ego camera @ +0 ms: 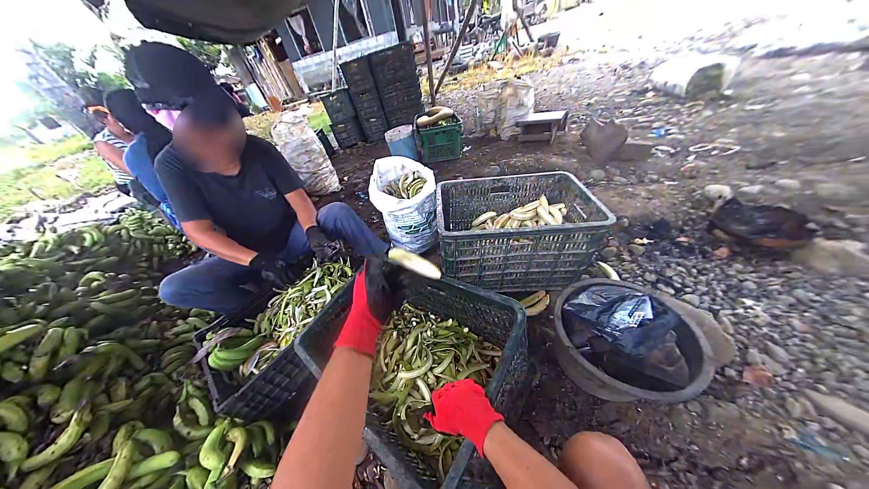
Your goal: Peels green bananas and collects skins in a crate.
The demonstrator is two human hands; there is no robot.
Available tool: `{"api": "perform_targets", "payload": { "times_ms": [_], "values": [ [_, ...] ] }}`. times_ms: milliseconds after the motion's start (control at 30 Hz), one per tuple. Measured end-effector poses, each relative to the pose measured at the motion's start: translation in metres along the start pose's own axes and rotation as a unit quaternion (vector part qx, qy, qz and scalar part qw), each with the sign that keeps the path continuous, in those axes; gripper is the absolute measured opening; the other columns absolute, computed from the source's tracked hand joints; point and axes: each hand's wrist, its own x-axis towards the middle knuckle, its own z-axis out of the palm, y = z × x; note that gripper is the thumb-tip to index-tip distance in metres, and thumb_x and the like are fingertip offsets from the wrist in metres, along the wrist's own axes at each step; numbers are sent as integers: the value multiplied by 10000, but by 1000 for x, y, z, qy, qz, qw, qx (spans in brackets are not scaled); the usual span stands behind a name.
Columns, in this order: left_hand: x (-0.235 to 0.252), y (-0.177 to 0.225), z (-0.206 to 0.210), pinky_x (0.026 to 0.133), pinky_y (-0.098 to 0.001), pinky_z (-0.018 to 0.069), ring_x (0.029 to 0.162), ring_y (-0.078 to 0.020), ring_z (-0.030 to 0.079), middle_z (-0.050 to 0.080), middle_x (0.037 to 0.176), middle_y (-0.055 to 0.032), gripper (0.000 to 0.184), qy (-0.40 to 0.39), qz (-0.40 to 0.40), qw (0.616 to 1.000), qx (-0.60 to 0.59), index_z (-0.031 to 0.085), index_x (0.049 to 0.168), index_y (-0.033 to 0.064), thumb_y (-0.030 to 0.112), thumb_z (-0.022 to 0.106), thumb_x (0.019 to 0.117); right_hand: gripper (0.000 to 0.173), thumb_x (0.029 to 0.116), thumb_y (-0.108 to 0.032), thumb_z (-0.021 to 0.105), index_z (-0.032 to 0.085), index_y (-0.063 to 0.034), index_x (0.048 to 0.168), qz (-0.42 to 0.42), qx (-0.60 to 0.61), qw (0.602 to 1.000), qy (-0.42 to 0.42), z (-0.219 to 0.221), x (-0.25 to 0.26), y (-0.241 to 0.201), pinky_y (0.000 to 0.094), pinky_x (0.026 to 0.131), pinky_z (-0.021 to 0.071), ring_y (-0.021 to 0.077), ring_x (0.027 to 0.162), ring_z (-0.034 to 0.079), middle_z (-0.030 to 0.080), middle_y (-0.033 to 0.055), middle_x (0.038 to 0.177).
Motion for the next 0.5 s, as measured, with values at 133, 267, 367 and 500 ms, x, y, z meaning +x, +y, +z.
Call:
{"api": "perform_targets", "payload": {
  "times_ms": [133, 267, 367, 500],
  "values": [
    [11, 58, 33, 818, -428, 592, 965, -227, 702, 680, 1216, -107, 621, -20, 1, 998, 62, 504, 1440, 180, 635, 400, 1029, 588, 1030, -517, 486, 636, -11, 1289, -3, -6, 1000, 11, 4, 6, -2, 706, 1006, 423, 457, 1304, 556, 609, 266, 1366],
    [-25, 3, -61, 1021, -441, 514, 1162, -254, 654, 628, 1352, -175, 467, 21, 4, 940, 340, 498, 1490, 76, 314, 467, 1089, 616, 999, -537, 550, 620, -12, 1314, -7, -17, 1000, 2, 5, 13, -6, 716, 995, 420, 466, 1298, 555, 603, 270, 1370],
    [-116, -79, -195, 1174, -519, 351, 1367, -363, 518, 549, 1443, -257, 458, 181, -86, 893, 402, 489, 1477, -15, 237, 442, 1098, 661, 952, -570, 622, 604, -42, 1349, -6, -21, 1000, 2, 6, 18, -3, 714, 998, 425, 460, 1294, 561, 608, 254, 1373],
    [-396, -179, -318, 1112, -630, 382, 1331, -471, 511, 571, 1370, -315, 509, 264, -429, 728, 465, 527, 1428, -23, 346, 400, 1101, 598, 947, -576, 620, 636, -115, 1326, 0, -59, 998, -4, 18, 19, 4, 706, 966, 460, 441, 1248, 602, 649, 221, 1323]
  ]
}}
